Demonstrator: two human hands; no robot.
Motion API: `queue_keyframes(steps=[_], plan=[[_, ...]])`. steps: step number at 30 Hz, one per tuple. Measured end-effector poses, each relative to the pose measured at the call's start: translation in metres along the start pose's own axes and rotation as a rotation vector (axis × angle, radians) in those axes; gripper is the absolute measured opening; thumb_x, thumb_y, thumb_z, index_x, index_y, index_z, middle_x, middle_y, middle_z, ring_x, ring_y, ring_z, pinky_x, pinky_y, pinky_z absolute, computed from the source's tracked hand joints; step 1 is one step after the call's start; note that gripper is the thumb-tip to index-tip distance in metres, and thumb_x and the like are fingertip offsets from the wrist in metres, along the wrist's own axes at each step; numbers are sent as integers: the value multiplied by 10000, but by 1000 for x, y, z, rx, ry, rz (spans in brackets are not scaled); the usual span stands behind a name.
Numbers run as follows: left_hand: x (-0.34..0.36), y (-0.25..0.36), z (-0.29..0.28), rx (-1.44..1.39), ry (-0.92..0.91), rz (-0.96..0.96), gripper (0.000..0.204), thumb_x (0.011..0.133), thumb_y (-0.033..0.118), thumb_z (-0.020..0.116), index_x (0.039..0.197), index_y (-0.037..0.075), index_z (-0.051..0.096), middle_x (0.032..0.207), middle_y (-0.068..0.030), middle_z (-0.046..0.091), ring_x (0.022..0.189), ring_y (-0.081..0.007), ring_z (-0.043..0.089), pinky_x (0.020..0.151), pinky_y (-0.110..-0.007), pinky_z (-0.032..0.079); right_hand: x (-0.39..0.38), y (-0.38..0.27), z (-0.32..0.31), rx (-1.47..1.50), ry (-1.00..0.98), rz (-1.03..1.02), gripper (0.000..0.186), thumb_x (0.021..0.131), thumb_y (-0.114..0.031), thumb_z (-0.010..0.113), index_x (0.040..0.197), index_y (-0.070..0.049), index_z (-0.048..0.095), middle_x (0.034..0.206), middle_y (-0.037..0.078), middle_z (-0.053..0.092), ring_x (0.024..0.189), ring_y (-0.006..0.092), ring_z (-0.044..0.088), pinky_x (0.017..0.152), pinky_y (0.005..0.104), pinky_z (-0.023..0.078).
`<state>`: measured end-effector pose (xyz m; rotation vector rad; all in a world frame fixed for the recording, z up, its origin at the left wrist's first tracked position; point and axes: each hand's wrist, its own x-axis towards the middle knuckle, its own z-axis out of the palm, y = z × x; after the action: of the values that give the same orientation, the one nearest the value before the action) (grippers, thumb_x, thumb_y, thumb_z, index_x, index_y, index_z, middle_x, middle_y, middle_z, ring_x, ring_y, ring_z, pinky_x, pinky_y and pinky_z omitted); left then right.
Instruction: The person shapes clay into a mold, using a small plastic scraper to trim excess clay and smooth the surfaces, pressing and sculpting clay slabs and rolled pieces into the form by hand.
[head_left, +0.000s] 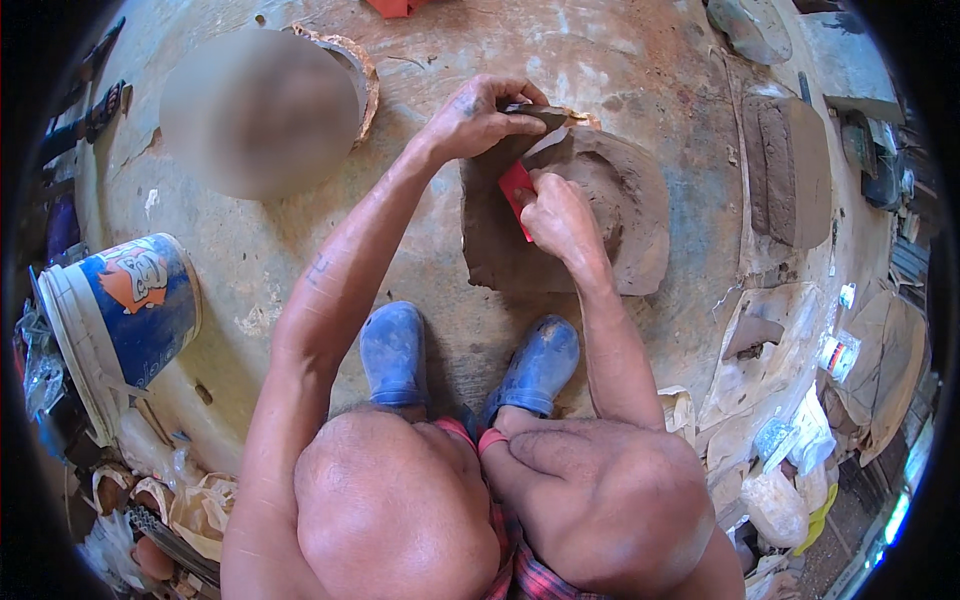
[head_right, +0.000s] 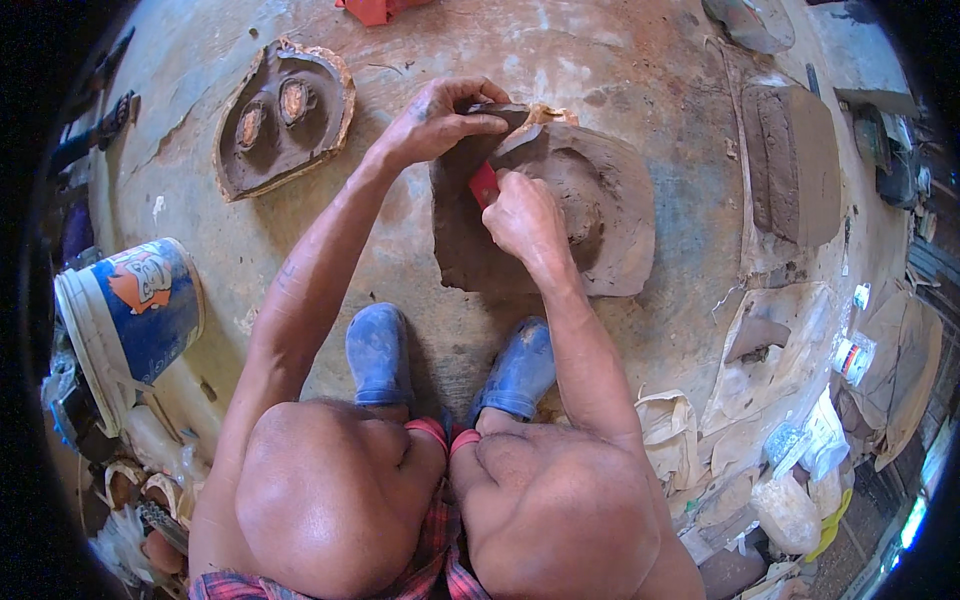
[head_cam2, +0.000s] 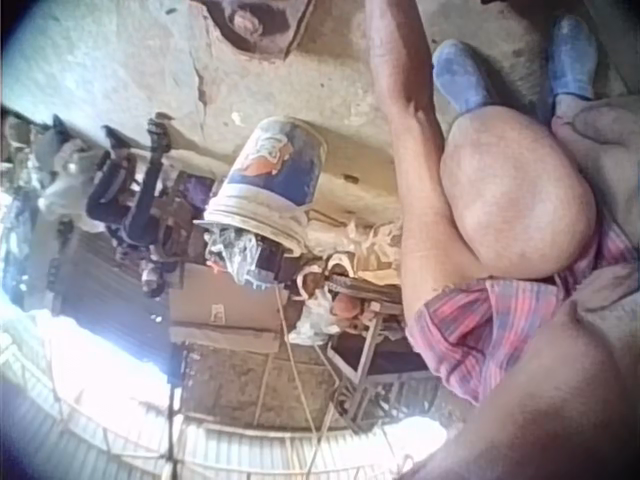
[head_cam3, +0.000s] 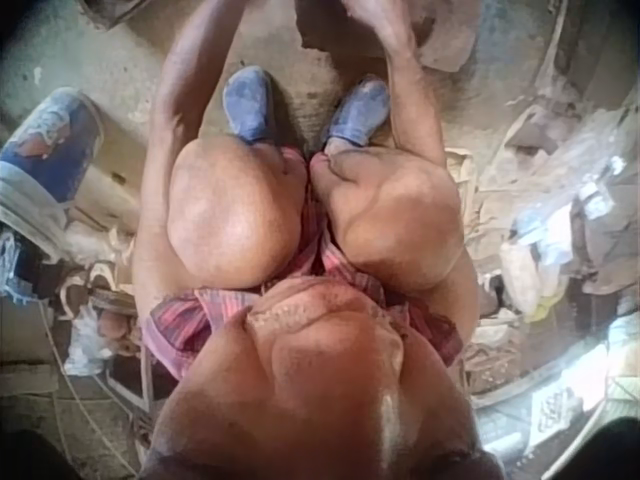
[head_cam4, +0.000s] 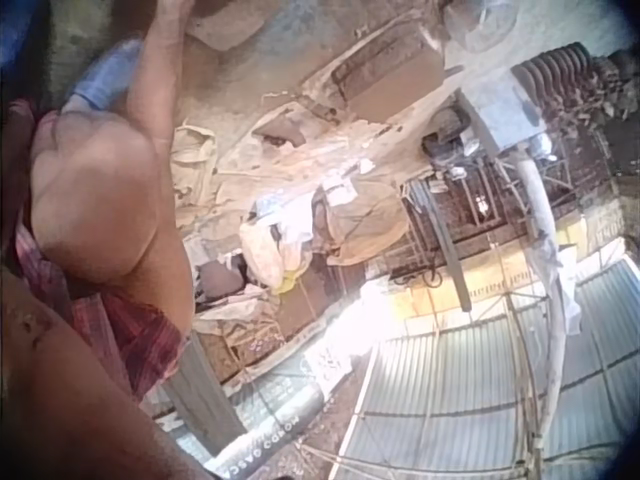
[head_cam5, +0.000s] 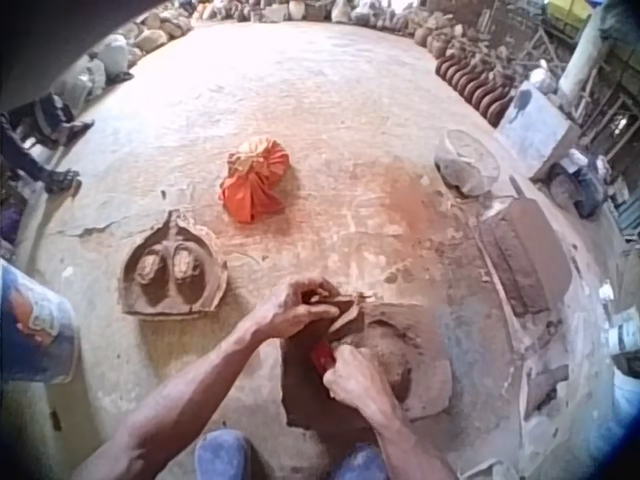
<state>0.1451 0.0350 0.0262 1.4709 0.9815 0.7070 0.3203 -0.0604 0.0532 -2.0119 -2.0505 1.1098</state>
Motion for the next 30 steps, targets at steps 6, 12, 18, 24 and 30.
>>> queue_keyframes(steps=[6,12,18,24,30], plan=[[-15,18,-7,-12,99,-20,318,912,173,833,1192,47,748,1021,-16,737,929,-95,657,863,-272,545,-10,1,10,-49,-37,-78,259,966,-213,643,1020,30,714,888,314,699,944,488,694,835,560,523],[-38,24,-21,-177,189,5,320,912,136,840,1208,54,749,1019,4,740,917,-73,662,839,-248,546,-23,4,11,-40,-99,-210,243,980,-223,639,991,14,692,886,281,696,914,477,679,796,556,513],[-66,37,-33,-202,307,39,305,919,99,826,1208,50,747,1024,-8,755,931,-82,679,864,-254,549,-26,-5,-1,-13,-362,-133,204,953,-188,649,1065,-31,713,927,253,708,928,449,687,791,531,524],[-81,43,-43,-289,342,113,282,939,50,790,1215,50,737,1047,-25,762,940,-99,691,892,-264,548,-42,-8,-12,-196,-462,-210,281,885,-82,634,1144,-107,741,1000,223,735,952,423,704,788,513,536],[-96,40,-73,-534,399,261,322,965,-16,729,1281,36,693,1166,-82,747,1046,-148,695,943,-296,544,-68,16,-24,-418,-669,-269,240,952,-193,672,1174,-147,749,959,162,769,893,355,742,788,461,567]])
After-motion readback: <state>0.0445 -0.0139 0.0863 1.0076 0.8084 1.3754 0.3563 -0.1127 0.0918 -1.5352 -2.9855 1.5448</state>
